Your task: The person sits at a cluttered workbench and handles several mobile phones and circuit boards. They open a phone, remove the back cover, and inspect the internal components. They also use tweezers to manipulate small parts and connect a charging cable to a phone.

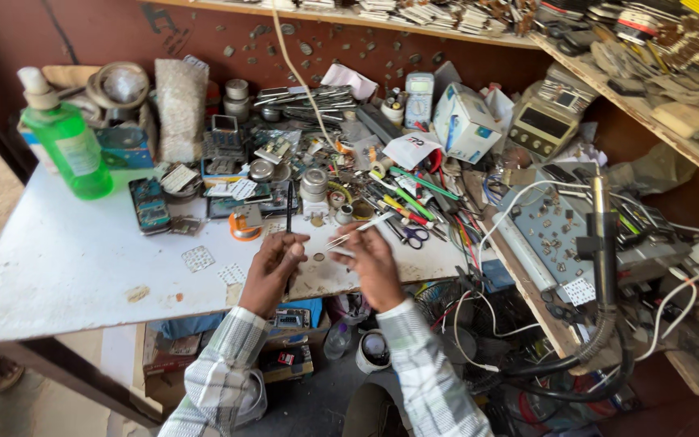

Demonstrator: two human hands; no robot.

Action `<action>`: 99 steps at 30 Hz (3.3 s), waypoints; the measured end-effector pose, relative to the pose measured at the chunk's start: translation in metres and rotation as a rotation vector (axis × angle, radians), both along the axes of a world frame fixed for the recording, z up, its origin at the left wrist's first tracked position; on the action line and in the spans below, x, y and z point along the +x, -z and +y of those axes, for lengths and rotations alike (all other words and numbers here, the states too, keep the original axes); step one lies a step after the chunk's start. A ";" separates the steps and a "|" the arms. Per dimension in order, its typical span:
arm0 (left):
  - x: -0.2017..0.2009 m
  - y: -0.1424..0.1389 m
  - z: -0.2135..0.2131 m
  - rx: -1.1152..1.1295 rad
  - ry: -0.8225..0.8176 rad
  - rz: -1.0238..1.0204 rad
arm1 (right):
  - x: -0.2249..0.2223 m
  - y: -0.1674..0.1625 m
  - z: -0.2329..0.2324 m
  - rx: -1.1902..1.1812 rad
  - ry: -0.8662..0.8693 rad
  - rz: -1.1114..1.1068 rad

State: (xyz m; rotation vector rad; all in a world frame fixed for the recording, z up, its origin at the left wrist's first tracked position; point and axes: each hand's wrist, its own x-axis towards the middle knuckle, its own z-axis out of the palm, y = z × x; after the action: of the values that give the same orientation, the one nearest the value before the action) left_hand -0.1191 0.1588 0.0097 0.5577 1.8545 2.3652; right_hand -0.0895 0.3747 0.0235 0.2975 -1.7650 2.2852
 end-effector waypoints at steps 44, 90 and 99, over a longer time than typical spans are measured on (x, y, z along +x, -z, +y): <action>-0.014 0.000 -0.004 0.240 0.158 0.031 | -0.002 0.002 -0.060 -0.185 0.228 0.285; -0.015 -0.004 -0.007 0.350 0.229 -0.101 | -0.002 0.007 -0.077 0.251 0.258 0.338; -0.019 0.004 -0.004 0.236 0.166 -0.014 | -0.003 0.008 -0.077 0.386 0.323 0.363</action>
State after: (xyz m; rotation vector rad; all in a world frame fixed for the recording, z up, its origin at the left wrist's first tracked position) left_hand -0.1384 0.1543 0.0062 0.6850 1.4683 2.4821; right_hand -0.0928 0.2974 0.0159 0.4283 -1.8819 1.5528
